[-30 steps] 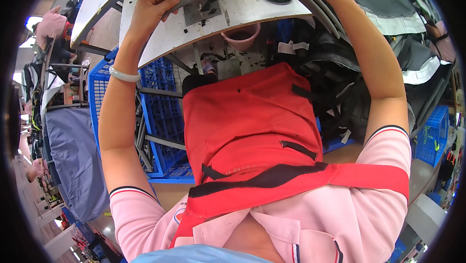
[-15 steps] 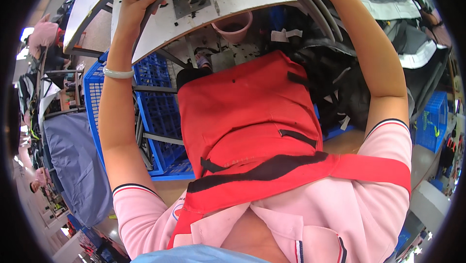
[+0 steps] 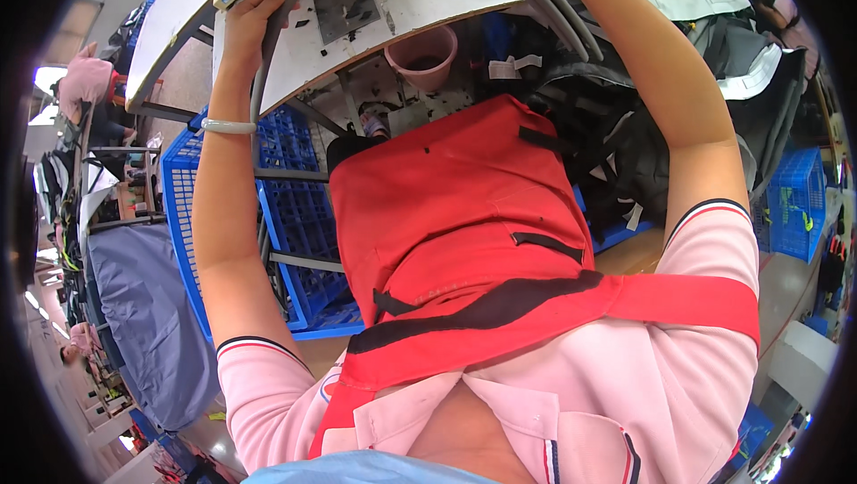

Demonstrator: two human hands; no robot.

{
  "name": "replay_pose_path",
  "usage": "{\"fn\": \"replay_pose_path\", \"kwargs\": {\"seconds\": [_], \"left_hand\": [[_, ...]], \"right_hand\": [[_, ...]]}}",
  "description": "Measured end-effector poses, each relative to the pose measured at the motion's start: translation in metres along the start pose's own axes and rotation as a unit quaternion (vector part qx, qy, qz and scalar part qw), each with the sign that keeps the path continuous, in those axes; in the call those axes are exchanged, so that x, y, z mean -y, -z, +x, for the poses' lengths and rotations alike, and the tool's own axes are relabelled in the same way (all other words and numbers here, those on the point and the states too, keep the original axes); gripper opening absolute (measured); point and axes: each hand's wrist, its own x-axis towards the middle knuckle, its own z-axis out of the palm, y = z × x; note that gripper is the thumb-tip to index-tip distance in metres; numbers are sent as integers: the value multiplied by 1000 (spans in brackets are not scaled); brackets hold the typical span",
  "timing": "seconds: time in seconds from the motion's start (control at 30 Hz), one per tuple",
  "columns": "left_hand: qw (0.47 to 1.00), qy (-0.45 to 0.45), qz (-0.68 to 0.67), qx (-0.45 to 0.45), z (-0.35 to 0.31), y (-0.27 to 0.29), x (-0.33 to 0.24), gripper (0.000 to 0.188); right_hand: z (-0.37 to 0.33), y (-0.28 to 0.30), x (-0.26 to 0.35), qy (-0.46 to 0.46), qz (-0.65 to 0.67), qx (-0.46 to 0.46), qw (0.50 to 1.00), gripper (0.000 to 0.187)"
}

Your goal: The person operates a sewing machine to stitch a long, dark strip of fabric. They guide the material under the presser foot with both hands, maintaining alignment as the machine sews. The person occasionally pauses to adjust the fabric or retrieve more material from a nearby blue basket.

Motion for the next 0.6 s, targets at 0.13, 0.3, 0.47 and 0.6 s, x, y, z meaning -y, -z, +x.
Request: {"fn": "replay_pose_path", "kwargs": {"seconds": [0.13,0.3,0.47,0.6], "left_hand": [[998,33,62,-8,-6,3,14,37],[966,17,250,-68,-20,9,99,41],[936,-71,342,-46,-14,49,143,42],[936,-74,342,-36,-16,29,122,40]], "right_hand": [[-45,25,17,-49,14,4,999,46],[-182,86,8,-121,-110,-21,986,78],[-364,165,22,-420,81,133,894,65],[-444,194,46,-492,40,33,869,51]]}}
